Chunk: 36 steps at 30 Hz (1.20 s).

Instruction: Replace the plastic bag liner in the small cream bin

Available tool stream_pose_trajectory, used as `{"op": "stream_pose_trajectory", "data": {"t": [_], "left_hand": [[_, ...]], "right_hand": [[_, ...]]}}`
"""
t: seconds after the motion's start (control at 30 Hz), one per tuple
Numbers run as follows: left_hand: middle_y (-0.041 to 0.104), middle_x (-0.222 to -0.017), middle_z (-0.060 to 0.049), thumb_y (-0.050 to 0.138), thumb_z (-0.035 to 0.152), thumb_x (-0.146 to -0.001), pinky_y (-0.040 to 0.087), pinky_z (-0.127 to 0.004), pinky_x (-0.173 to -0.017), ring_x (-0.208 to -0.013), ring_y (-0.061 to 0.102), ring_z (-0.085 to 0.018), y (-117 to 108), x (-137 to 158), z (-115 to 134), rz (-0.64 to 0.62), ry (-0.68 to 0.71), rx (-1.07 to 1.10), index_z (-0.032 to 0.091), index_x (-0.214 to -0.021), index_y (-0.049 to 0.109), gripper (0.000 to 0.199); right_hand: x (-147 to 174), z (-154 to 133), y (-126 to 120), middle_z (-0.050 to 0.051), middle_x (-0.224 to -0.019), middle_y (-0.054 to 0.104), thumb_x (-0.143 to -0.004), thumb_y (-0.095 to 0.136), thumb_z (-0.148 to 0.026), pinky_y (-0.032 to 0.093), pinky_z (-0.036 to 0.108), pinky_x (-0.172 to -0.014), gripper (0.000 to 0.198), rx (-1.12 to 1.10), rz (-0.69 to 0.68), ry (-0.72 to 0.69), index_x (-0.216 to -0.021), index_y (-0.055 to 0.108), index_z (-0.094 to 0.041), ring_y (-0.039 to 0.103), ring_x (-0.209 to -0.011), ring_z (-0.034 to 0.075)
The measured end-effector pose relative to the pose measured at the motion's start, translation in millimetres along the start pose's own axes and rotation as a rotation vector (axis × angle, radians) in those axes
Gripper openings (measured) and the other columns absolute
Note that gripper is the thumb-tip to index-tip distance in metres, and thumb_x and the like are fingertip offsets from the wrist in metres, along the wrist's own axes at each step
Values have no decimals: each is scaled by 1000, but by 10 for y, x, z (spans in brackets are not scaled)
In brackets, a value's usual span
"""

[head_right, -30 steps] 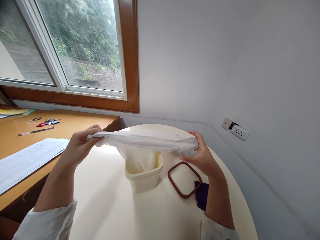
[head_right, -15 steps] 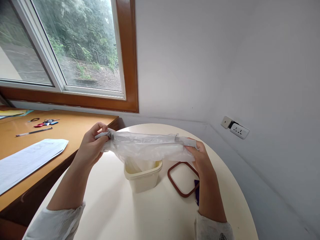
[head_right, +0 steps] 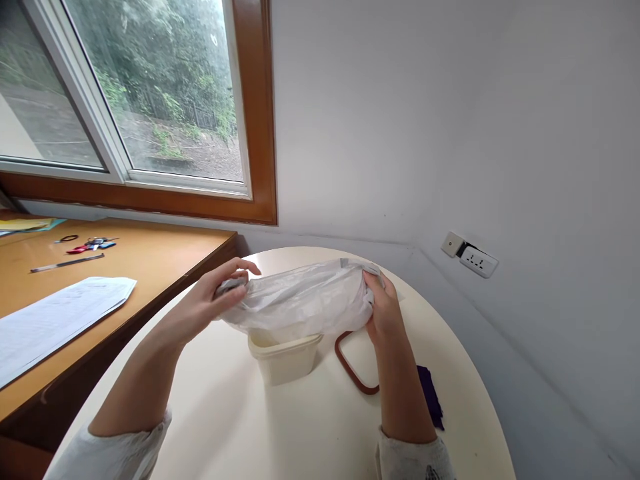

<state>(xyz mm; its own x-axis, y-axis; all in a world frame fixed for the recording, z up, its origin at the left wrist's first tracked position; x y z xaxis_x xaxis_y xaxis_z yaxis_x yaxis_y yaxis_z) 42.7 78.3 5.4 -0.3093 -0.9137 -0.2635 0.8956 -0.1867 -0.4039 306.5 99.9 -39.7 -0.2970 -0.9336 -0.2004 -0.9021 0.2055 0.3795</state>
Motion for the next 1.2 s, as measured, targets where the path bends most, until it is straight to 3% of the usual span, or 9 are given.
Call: {"op": "stream_pose_trajectory", "data": {"t": [0.1,0.2,0.47,0.6,0.7,0.77,0.87,1.0,1.2], "left_hand": [[51,-76,1,67,37,-66,37,-20,-50,-63,46,-13,21,29,22,-100,49,-152,24,-105,54,43],[53,-68,0,61,35,-72,34,-21,-48,-58,44,-12,38,30,2,-113,-2,-162,21,-89,63,22],[36,-57,4,58,29,-73,23,-20,-43,-50,31,-7,103,-1,37,182,40,95,18,-63,48,19],[49,-83,-1,62,14,-64,39,-21,-59,-73,50,-13,257,-17,82,92,136,131,17,-59,45,18],[47,-115,-5,68,10,-59,44,-24,-74,-101,51,-20,364,1,139,-19,176,213,20,-74,49,26],[47,-119,-6,70,11,-59,46,-24,-69,-95,55,-18,409,22,169,-103,152,264,27,-100,46,50],[55,-105,-4,71,13,-61,47,-22,-62,-74,57,-13,421,43,175,-184,128,296,34,-128,28,82],[61,-95,-3,72,18,-62,47,-22,-61,-75,58,-15,358,25,109,-81,115,309,25,-118,49,62],[65,-79,-3,70,17,-64,46,-24,-58,-72,60,-18,319,-11,25,145,73,449,16,-90,66,26]], "right_hand": [[9,-25,3,4,-80,62,-71,63,-41,47,27,-60,25,29,-42,-37,-85,62,-21,59,-74,18],[34,-54,23,3,-78,63,-72,62,-42,46,28,-59,24,65,-76,-51,-86,62,-22,59,-70,18],[222,-167,234,-2,-63,49,-68,68,-38,38,22,-47,23,211,-85,-65,-77,55,-21,44,-54,11],[411,-179,454,-6,-57,37,-71,64,-34,31,19,-45,23,267,-122,-113,-65,47,-20,35,-51,8],[561,-183,637,-5,-61,42,-76,60,-32,34,20,-49,16,292,-296,-126,-70,49,-21,38,-55,9],[646,-198,737,-3,-70,50,-78,58,-29,39,21,-57,9,288,-457,-142,-80,54,-21,46,-62,11],[735,-223,818,1,-90,59,-81,52,-25,44,26,-70,21,242,-697,-138,-101,56,-23,54,-80,15],[793,-227,818,3,-120,53,-76,51,-14,41,31,-90,50,276,-862,-141,-124,47,-27,48,-111,20],[784,-174,831,3,-115,59,-79,49,-14,41,33,-93,47,199,-740,-79,-125,48,-27,50,-111,19]]}}
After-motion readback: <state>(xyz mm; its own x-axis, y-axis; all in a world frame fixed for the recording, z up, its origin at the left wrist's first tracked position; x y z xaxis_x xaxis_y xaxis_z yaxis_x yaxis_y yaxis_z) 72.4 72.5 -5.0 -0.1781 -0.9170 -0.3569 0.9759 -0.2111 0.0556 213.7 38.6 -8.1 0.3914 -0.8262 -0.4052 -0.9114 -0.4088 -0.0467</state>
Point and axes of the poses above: each hand's wrist, its own x-axis away from the middle knuckle, its own y-axis out of the palm, z = x × y, the point moved 2 cm from there along -x, towards the middle knuckle
